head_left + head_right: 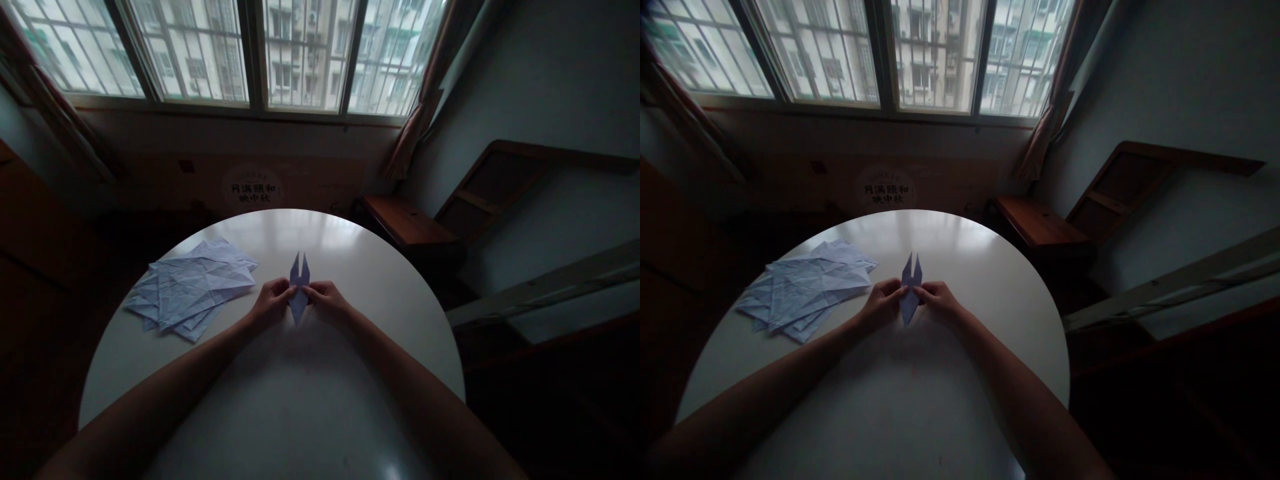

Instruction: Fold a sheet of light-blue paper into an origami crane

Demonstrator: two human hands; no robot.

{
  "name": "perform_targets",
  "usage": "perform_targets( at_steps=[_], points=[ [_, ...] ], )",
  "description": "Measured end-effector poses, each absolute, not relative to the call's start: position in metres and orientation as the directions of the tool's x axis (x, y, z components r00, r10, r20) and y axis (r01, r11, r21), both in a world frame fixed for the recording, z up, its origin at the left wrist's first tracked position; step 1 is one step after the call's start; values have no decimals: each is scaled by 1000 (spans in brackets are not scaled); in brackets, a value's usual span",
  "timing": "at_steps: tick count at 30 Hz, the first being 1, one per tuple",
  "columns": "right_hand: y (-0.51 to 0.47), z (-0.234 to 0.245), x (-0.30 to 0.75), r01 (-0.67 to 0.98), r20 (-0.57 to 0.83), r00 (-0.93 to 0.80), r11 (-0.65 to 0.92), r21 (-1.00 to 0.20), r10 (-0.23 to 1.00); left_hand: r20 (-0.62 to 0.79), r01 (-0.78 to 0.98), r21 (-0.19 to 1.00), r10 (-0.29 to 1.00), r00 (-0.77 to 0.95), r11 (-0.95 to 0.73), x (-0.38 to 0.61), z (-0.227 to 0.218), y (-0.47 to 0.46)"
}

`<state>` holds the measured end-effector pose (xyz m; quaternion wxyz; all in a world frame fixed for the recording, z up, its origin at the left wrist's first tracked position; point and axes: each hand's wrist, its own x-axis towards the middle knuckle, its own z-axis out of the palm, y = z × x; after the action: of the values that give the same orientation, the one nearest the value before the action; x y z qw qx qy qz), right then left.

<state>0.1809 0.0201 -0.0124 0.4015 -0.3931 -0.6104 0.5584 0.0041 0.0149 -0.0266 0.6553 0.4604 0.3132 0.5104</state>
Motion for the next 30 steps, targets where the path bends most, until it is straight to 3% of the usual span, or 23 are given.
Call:
perform_targets(
  at_steps=[20,30],
  points=[
    [22,-9,180,-63,93,-304,77,-995,948,116,-325,944,973,197,-47,3,-22,16],
    [21,-5,175,-93,45,-300,18,-995,953,104,-311,950,971,214,-33,2,-21,16]
  ],
)
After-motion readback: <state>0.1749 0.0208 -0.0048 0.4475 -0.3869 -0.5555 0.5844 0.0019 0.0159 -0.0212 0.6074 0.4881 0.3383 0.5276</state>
